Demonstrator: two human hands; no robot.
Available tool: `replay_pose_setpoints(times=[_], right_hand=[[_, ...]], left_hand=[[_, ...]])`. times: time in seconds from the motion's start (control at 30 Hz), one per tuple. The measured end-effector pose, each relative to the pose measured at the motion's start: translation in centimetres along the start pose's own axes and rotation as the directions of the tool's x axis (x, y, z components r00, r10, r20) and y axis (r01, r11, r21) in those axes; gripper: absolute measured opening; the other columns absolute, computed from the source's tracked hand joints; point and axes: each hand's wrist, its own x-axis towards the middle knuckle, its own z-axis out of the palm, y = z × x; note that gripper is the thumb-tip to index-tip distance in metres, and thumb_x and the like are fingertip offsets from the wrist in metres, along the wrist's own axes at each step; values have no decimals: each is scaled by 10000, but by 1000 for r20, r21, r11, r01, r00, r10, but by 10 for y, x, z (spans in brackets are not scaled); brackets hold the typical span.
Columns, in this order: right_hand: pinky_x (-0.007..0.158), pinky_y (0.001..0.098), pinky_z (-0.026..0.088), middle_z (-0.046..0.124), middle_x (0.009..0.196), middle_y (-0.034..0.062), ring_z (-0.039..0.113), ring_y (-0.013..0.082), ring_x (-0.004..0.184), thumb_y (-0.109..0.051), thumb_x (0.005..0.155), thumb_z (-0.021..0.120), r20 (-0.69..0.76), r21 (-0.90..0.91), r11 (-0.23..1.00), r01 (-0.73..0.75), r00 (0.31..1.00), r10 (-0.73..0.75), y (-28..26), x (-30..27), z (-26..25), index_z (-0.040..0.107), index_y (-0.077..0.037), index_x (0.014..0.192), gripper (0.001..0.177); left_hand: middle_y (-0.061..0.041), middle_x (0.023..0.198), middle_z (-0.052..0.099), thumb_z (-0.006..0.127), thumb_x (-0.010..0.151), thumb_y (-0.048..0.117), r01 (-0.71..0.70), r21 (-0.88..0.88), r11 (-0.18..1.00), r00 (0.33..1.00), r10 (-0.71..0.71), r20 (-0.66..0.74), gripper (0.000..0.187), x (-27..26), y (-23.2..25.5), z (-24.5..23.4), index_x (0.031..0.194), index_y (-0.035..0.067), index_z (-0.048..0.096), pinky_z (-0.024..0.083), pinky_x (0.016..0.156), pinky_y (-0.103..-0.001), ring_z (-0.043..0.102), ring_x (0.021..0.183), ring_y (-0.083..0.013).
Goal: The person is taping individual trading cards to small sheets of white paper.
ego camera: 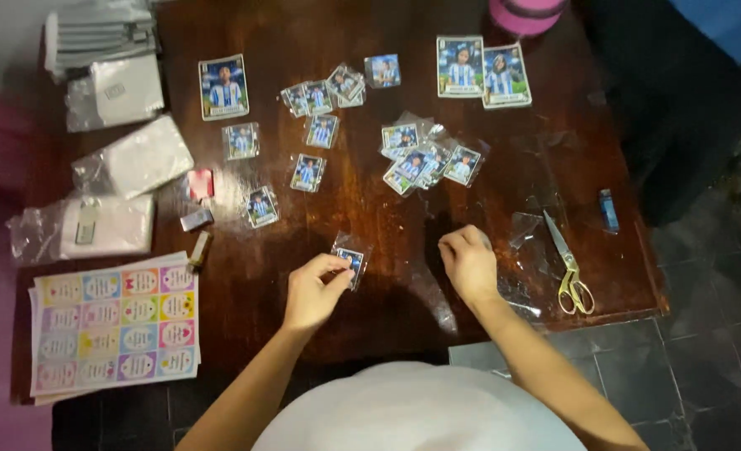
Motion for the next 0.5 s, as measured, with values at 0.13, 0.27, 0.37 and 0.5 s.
replay_pose_setpoints(times=[0.13, 0.27, 0.37, 0.5], right_hand=[[673, 353, 562, 663, 912, 89, 678, 230, 754, -89, 857, 796, -71, 302, 934, -193, 972, 224, -28, 5, -35, 767, -78, 916, 68], [721, 248, 492, 620, 876, 22, 588, 101, 795, -37, 897, 766, 79, 740, 603, -296, 930, 360, -66, 10, -74, 761, -15, 932, 42], [709, 223, 464, 605, 858, -2, 549, 68, 775, -41, 906, 762, 151, 813, 475, -336, 910, 386, -88, 12, -95, 760, -5, 917, 37], [694, 219, 450, 587, 843, -2, 524, 65, 761, -35, 900, 743, 123, 816, 504, -282, 938, 325, -95, 8, -103, 777, -14, 936, 54]], left_hand=[[-101, 976, 795, 792, 853, 90, -91, -69, 993, 994, 94, 50, 140, 12, 60, 7, 978, 33, 769, 575, 788, -286, 754, 879, -166], [-128, 1172, 749, 767, 892, 108, -230, -162, 960, 957, 253, 142, 166, 21, 116, 14, 1046, 47, 779, 589, 843, -306, 744, 1001, -206], [-137, 1260, 722, 745, 909, 114, -221, -211, 952, 941, 265, 212, 194, 25, 138, 18, 1092, 58, 776, 592, 866, -310, 745, 1028, -217], [-141, 1255, 737, 724, 937, 96, -245, -243, 939, 925, 301, 230, 207, 26, 141, 28, 1135, 60, 769, 587, 922, -318, 743, 1100, -227]])
